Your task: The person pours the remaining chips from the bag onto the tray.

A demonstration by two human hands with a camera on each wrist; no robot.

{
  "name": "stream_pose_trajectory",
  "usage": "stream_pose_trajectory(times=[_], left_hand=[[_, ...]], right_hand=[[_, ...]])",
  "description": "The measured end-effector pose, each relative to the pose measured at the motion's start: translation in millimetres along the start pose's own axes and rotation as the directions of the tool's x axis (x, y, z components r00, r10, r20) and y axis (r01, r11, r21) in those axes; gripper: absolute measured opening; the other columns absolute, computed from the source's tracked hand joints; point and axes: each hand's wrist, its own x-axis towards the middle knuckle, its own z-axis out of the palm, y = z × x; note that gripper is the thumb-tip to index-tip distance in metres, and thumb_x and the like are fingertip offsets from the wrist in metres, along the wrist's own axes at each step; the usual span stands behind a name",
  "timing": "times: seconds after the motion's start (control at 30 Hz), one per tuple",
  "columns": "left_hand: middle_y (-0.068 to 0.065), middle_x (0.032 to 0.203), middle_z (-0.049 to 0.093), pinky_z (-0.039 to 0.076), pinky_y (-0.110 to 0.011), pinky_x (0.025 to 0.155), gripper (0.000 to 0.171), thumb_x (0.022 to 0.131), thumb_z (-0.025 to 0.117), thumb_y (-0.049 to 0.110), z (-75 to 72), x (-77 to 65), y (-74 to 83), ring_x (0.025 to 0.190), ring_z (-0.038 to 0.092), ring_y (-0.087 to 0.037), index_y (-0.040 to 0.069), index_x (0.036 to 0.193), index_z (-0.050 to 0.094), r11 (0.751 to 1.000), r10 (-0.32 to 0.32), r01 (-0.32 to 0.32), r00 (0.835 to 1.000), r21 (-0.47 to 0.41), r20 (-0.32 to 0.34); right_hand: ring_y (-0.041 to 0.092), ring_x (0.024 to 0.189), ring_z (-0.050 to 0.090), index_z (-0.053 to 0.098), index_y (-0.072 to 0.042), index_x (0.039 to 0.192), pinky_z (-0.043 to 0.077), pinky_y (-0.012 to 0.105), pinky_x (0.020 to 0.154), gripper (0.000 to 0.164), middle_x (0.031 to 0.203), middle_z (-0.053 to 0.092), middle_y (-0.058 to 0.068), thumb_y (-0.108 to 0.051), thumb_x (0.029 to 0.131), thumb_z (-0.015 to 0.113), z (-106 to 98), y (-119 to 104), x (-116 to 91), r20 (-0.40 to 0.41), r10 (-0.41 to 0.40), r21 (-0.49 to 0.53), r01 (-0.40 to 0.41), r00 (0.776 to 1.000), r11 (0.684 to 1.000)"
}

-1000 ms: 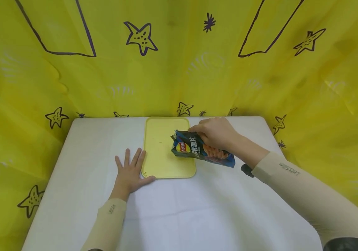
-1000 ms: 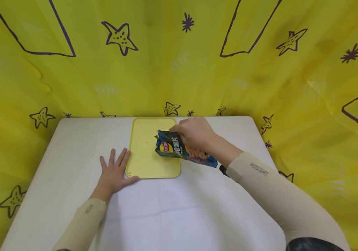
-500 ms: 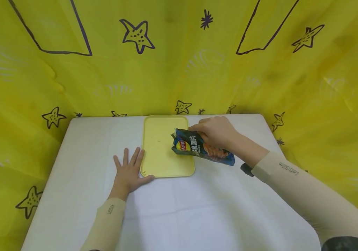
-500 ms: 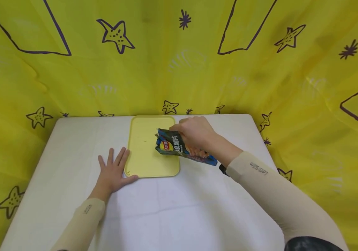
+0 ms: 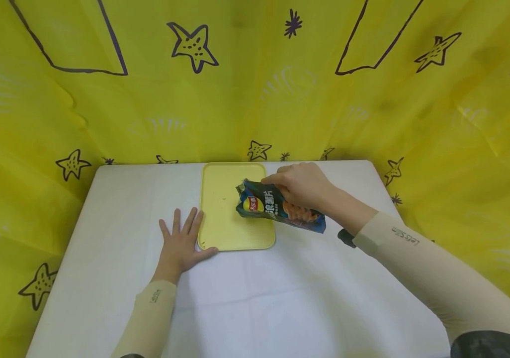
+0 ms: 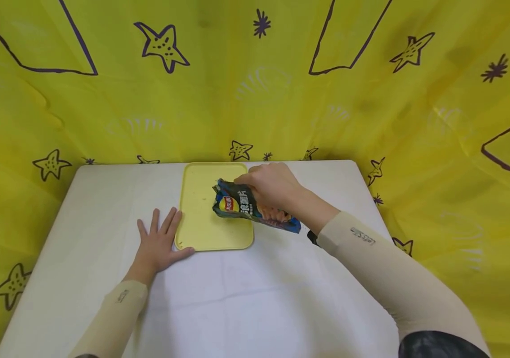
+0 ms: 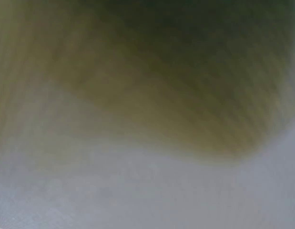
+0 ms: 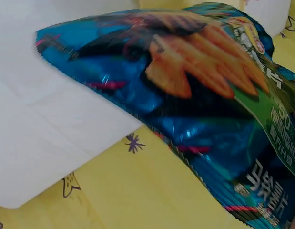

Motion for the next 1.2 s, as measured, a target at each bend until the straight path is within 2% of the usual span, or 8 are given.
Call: stream_pose_trajectory(times=[0.5,0.73,1.0,1.2], left_hand=[[0.002,0.155,0.0,-0.011,-0.069,0.096,0.111,0.062,0.021,0.092,0.2,2.9,-1.9,0.137,-0.007,-0.04,0.026,0.149,0.0,1.0,-0.006,0.007,0.999,-0.017,0.037],[0.001,0.155,0.003,-0.008,-0.07,0.097,0.111,0.062,0.021,0.092,-1.4,2.6,-0.3,0.137,-0.005,-0.04,0.025,0.149,0.003,1.0,-0.003,0.003,1.0,-0.008,0.022],[0.002,0.155,0.001,-0.011,-0.069,0.096,0.111,0.061,0.019,0.093,5.1,2.6,-1.3,0.137,-0.008,-0.04,0.026,0.149,0.0,1.0,-0.006,0.006,1.0,-0.008,0.014],[0.001,0.155,0.002,-0.011,-0.069,0.096,0.112,0.061,0.02,0.093,4.4,2.8,-0.9,0.137,-0.008,-0.04,0.025,0.149,0.002,1.0,-0.007,0.007,1.0,-0.009,0.012]], right_hand=[[0.006,0.061,0.05,0.065,-0.034,0.114,0.041,0.024,0.049,0.041,0.078,0.061,-0.011,-0.007,0.086,0.052,-7.9,-1.5,2.2,0.01,0.004,-0.027,-0.004,1.0,1.0],[0.007,0.059,0.051,0.066,-0.033,0.113,0.041,0.025,0.047,0.041,0.077,0.061,-0.01,-0.006,0.086,0.051,-5.9,-2.4,3.4,-0.012,-0.012,-0.034,0.012,1.0,0.999],[0.006,0.059,0.05,0.065,-0.034,0.114,0.04,0.024,0.046,0.043,0.076,0.06,-0.011,-0.006,0.085,0.051,-6.9,-3.0,2.9,0.013,-0.009,-0.034,0.009,1.0,0.999],[0.007,0.06,0.05,0.065,-0.033,0.114,0.04,0.024,0.047,0.044,0.077,0.06,-0.011,-0.004,0.084,0.051,-7.8,-3.7,3.1,0.024,0.0,-0.032,0.0,1.0,0.999]])
